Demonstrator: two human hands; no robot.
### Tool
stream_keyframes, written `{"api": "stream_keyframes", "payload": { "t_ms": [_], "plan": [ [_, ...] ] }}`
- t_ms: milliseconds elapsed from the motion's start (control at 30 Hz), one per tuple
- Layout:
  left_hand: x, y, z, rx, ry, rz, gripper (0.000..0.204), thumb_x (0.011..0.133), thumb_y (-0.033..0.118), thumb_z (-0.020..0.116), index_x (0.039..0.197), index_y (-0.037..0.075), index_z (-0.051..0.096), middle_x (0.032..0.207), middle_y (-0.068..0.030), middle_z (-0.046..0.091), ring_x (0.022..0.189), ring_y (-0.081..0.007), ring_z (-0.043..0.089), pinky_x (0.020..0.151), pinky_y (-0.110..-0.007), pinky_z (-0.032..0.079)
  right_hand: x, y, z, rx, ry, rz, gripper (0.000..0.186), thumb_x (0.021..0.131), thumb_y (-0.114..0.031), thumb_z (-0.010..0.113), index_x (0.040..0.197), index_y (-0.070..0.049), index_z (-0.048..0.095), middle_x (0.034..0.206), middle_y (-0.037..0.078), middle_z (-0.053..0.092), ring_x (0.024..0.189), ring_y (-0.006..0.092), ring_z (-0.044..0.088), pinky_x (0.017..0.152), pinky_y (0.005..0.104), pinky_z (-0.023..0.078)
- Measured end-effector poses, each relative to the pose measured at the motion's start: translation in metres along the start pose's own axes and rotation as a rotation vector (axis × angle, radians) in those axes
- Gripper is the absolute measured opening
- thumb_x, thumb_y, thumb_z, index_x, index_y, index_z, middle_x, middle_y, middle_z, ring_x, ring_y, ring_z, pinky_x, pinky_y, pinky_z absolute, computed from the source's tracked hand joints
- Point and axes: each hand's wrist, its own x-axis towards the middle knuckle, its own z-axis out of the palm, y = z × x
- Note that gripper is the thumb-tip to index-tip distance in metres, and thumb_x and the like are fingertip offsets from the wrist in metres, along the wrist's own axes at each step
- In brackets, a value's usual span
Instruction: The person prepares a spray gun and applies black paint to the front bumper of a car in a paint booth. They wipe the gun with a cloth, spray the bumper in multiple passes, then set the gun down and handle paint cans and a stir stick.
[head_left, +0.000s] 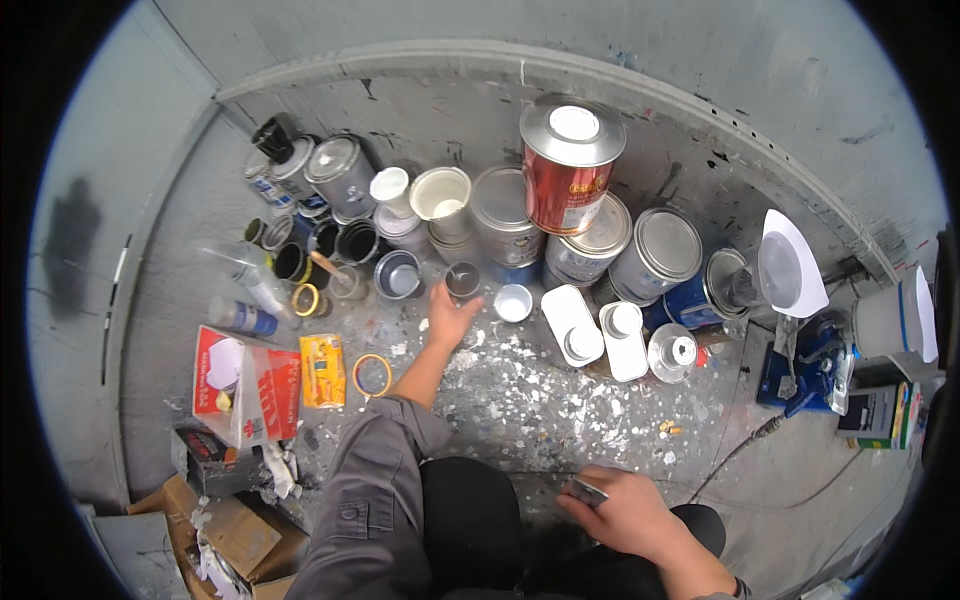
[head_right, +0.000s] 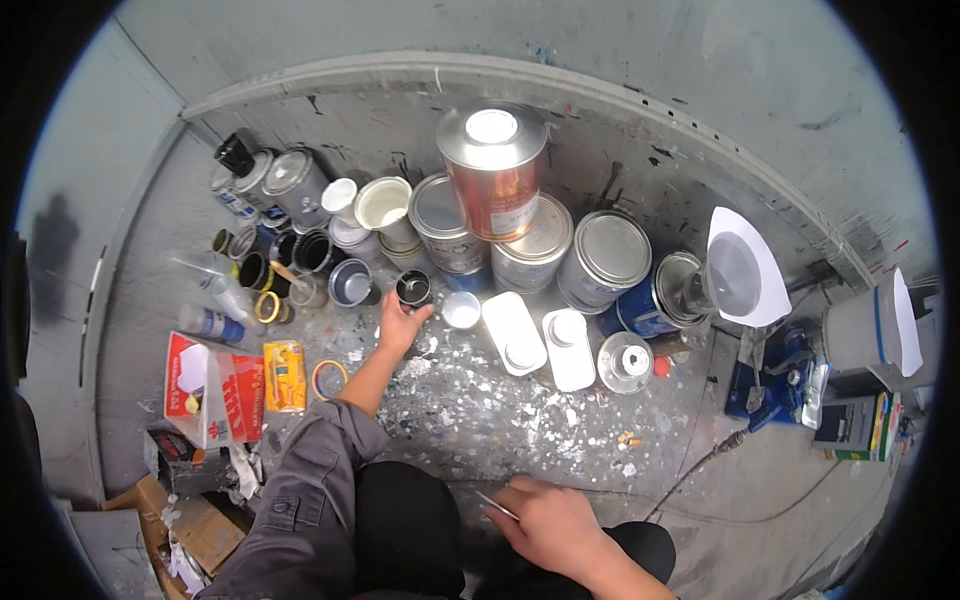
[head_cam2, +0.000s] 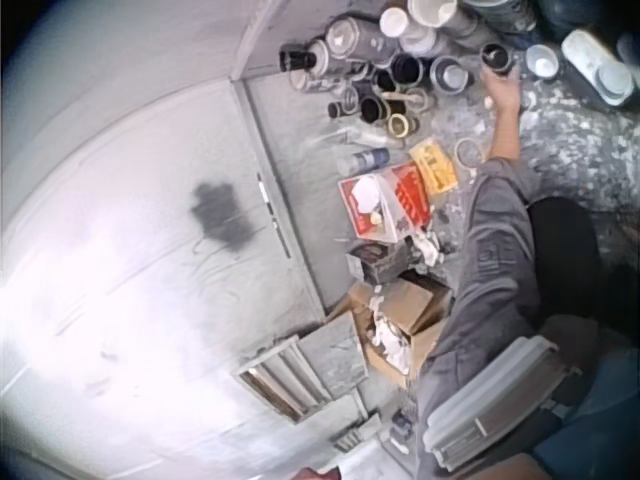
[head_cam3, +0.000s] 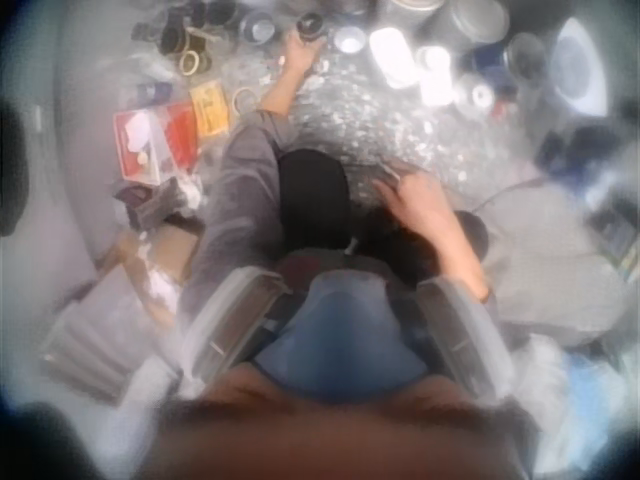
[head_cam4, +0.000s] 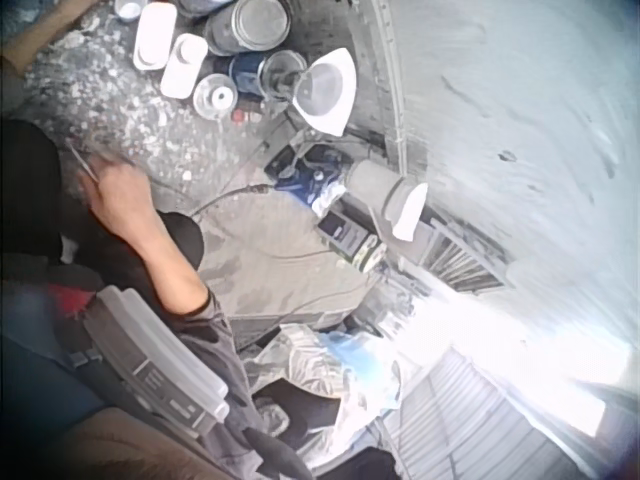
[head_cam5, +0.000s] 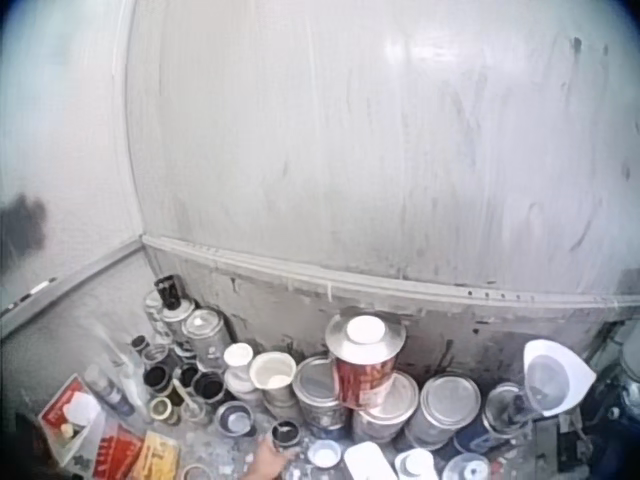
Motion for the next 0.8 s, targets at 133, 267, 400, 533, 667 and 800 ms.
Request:
{"api": "stream_keyframes", "payload": {
  "t_ms": [133, 267, 400, 533, 667, 800],
  "plan": [
    [0.004, -0.012, 0.015, -0.140, 0.116, 0.122, 0.057, 0.072, 0.015, 0.090, 0.121, 0.002, 0.063, 0.118, -0.0164, 0.064, 0.107, -0.0336, 0.064, 0.092, -0.042, 0.051, 0.003, -0.009, 0.006, -0.020, 0.009, 0.068, 0.019, 0.095, -0.028, 0.068, 0.093, -0.009, 0.069, 0.087, 0.008, 0.065, 0.073, 0.0337, 0.068, 0.061, 0.0438, 0.056],
    [-0.016, 0.009, 0.000, -0.126, 0.058, 0.179, 0.048, 0.073, 0.013, 0.089, 0.114, 0.003, 0.067, 0.109, -0.0134, 0.067, 0.105, -0.0310, 0.065, 0.092, -0.040, 0.051, 0.020, -0.012, 0.012, -0.023, -0.005, 0.044, 0.020, 0.095, -0.028, 0.069, 0.092, -0.008, 0.069, 0.086, 0.009, 0.066, 0.073, 0.0341, 0.068, 0.061, 0.0439, 0.055],
    [-0.028, 0.003, -0.019, -0.218, 0.035, 0.049, 0.049, 0.074, 0.012, 0.088, 0.117, 0.004, 0.067, 0.113, -0.0133, 0.067, 0.103, -0.0290, 0.068, 0.091, -0.038, 0.053, 0.033, -0.014, 0.018, 0.015, -0.031, 0.030, 0.022, 0.095, -0.029, 0.068, 0.091, -0.007, 0.069, 0.086, 0.010, 0.066, 0.074, 0.0348, 0.068, 0.062, 0.0443, 0.056],
    [-0.024, -0.003, -0.026, -0.225, -0.048, 0.005, 0.051, 0.077, 0.012, 0.088, 0.121, 0.001, 0.065, 0.114, -0.0095, 0.068, 0.099, -0.0185, 0.070, 0.086, -0.032, 0.054, 0.040, -0.017, 0.020, -0.038, -0.063, 0.017, 0.023, 0.096, -0.029, 0.067, 0.092, -0.007, 0.069, 0.088, 0.010, 0.067, 0.075, 0.0351, 0.068, 0.063, 0.0446, 0.056],
    [-0.040, 0.009, -0.038, -0.349, -0.088, -0.131, 0.050, 0.080, 0.009, 0.085, 0.125, 0.002, 0.063, 0.111, -0.0040, 0.070, 0.095, -0.0097, 0.068, 0.082, -0.027, 0.055, 0.041, -0.018, 0.016, -0.028, -0.065, 0.051, 0.024, 0.096, -0.030, 0.066, 0.093, -0.006, 0.068, 0.089, 0.010, 0.067, 0.076, 0.0355, 0.069, 0.064, 0.0450, 0.056],
    [-0.022, 0.001, -0.031, -0.512, -0.179, -0.051, 0.049, 0.082, 0.007, 0.085, 0.125, 0.001, 0.062, 0.110, -0.0032, 0.071, 0.097, -0.0096, 0.067, 0.084, -0.026, 0.054, 0.039, -0.020, 0.016, -0.028, -0.050, 0.057, 0.024, 0.096, -0.030, 0.066, 0.093, -0.006, 0.068, 0.090, 0.010, 0.067, 0.077, 0.0360, 0.068, 0.065, 0.0451, 0.057]
  ]
}}
